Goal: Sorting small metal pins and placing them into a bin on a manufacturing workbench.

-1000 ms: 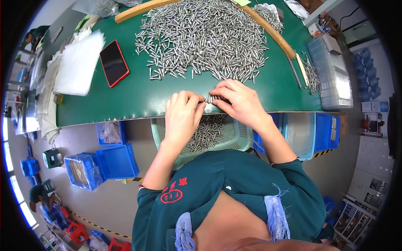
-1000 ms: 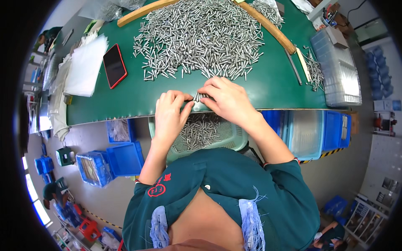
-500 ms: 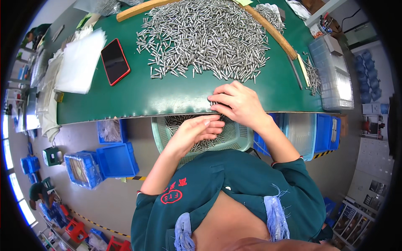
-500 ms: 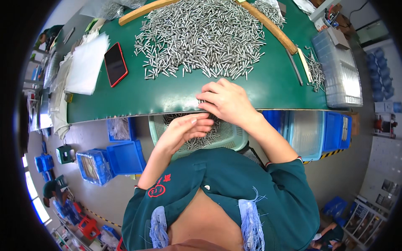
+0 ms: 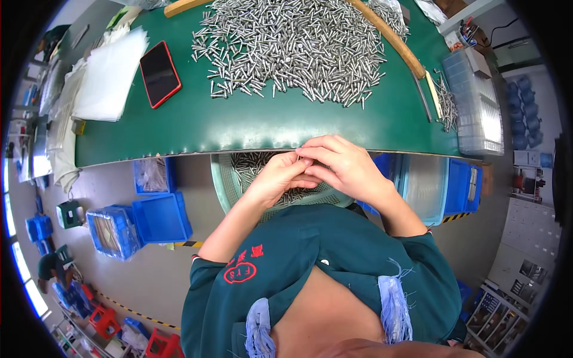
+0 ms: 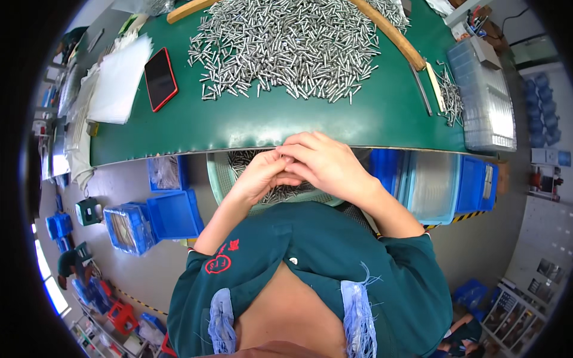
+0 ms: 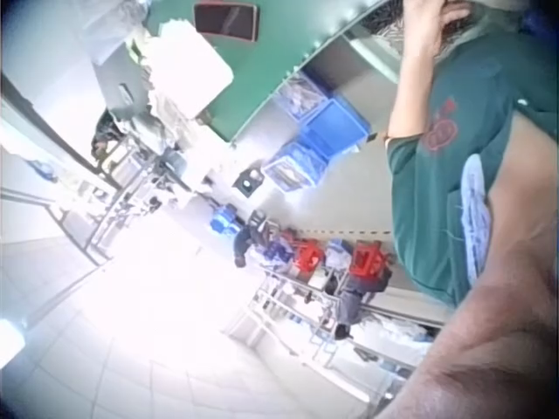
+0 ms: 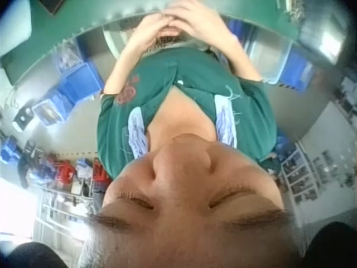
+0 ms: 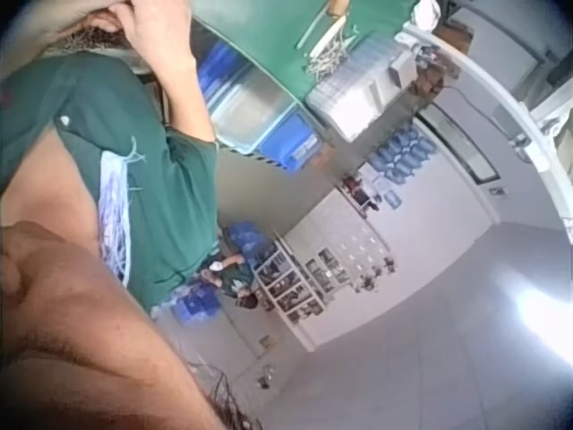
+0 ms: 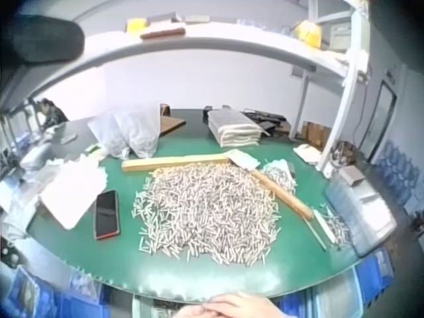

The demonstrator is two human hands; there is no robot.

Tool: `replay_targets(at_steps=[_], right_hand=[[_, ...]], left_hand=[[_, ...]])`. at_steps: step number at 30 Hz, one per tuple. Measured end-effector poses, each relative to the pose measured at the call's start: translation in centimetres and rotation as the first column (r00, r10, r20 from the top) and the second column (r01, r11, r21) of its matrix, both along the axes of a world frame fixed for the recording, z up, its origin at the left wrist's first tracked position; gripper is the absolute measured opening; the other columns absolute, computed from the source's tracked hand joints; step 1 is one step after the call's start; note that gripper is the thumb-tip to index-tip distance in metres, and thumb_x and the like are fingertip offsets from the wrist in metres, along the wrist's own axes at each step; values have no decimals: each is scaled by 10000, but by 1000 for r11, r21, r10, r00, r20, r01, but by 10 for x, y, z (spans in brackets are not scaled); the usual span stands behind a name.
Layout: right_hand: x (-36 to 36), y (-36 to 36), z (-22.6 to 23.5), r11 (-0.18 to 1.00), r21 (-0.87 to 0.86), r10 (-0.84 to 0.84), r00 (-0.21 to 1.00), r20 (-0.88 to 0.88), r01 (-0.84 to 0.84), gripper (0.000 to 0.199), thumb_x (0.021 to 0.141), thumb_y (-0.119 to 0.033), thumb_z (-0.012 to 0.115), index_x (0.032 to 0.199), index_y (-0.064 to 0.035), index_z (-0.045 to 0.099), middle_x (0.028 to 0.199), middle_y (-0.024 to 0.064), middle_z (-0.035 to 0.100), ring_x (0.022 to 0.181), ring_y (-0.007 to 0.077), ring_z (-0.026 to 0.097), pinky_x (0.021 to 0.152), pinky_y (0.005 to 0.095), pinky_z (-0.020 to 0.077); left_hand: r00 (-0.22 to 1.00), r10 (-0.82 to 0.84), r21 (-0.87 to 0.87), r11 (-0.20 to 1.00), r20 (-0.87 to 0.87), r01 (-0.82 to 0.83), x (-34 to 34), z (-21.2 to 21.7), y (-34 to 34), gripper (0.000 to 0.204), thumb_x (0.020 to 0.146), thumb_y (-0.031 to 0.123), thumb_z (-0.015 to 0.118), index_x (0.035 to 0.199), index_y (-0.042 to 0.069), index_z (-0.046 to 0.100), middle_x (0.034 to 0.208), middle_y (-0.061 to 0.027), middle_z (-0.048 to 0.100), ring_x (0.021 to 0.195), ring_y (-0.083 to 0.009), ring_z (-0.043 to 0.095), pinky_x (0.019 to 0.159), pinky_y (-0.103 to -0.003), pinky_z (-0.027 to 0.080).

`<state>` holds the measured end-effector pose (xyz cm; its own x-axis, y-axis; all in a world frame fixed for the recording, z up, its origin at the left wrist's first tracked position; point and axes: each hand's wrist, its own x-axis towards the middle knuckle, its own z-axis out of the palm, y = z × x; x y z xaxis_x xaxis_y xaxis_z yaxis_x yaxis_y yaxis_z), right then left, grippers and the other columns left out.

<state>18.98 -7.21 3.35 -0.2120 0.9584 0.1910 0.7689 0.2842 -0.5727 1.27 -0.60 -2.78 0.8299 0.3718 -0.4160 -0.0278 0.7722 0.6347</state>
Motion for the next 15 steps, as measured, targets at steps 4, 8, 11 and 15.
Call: replay_targets(at_steps=[4,8,11,15], right_hand=[[0,-4,-4,993,-116,-53,963,-263,23,308,861,-70,654,1169,-70,645,1106,84,609,902,205,626,792,310,520],[-4,-8,-4,979,-199,-126,900,-418,44,285,895,-31,608,1177,-44,648,1095,84,582,897,156,618,778,281,504],[-3,-7,2,972,-234,-126,866,-484,11,268,898,-40,614,1162,-33,656,1098,74,573,909,142,607,776,274,499],[-1,-7,4,959,-280,-127,835,-536,-34,267,899,-43,617,1162,-28,656,1112,75,569,944,145,594,795,271,493]], left_hand=[[991,-49,214,974,-124,75,-2,10,0,305,993,206,518,1186,-22,579,1024,-112,678,912,-173,682,801,-281,555],[985,-61,323,940,-163,112,-7,28,0,286,998,189,506,1161,-25,602,985,-133,693,885,-190,692,794,-291,561],[982,-63,349,929,-176,122,-11,40,2,276,995,183,509,1144,-21,621,970,-132,697,885,-184,690,785,-284,558],[985,-73,329,937,-156,122,-16,45,3,263,983,182,539,1123,-19,634,982,-113,700,879,-152,682,776,-264,548]])
